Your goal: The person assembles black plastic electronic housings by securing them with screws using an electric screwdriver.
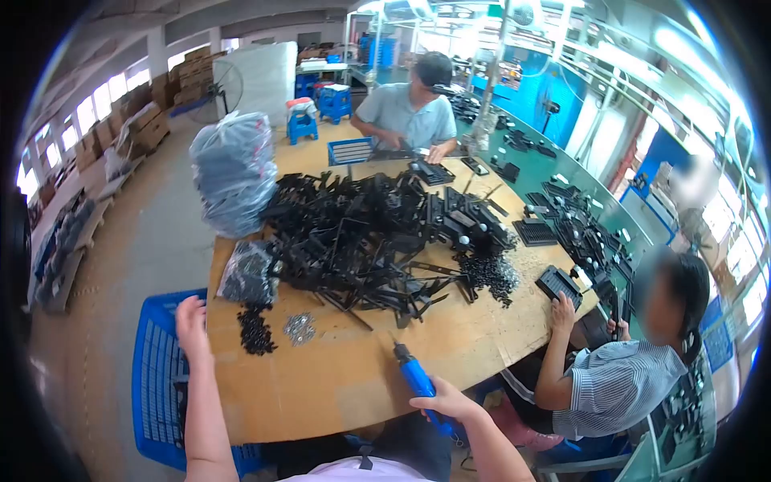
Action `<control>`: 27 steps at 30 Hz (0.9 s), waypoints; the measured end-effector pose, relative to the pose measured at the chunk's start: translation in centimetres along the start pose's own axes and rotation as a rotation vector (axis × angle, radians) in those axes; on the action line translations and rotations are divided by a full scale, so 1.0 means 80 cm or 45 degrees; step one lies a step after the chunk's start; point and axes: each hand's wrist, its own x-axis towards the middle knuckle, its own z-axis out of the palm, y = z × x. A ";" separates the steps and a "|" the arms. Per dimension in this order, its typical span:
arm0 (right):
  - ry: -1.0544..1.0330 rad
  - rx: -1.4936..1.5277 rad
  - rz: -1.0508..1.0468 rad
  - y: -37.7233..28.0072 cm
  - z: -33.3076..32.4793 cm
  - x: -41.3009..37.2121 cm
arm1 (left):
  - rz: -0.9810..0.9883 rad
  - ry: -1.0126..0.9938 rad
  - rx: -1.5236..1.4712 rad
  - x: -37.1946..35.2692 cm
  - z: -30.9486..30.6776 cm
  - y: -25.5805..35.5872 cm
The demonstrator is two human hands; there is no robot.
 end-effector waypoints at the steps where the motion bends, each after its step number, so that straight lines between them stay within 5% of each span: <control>1: -0.040 -0.076 -0.022 -0.001 -0.006 0.008 | -0.072 -0.205 0.064 -0.010 0.050 0.030; 7: -0.250 0.071 -0.078 -0.010 -0.027 0.023 | 0.203 -1.116 0.190 -0.041 0.359 0.078; 10: -0.335 0.232 -0.151 0.005 -0.037 0.025 | 0.427 -1.227 0.498 -0.058 0.503 0.067; 13: -0.381 0.357 -0.200 0.017 -0.043 0.035 | 0.641 -1.064 0.723 -0.072 0.615 0.032; 19: -0.404 0.416 -0.231 0.020 -0.045 0.035 | 0.599 -1.111 0.806 -0.071 0.702 0.002; 24: -0.439 0.411 -0.250 0.016 -0.052 0.030 | 0.670 -1.041 0.571 -0.065 0.713 0.001; 27: -0.462 0.440 -0.282 0.020 -0.051 0.033 | 0.511 -0.958 0.555 -0.061 0.719 0.009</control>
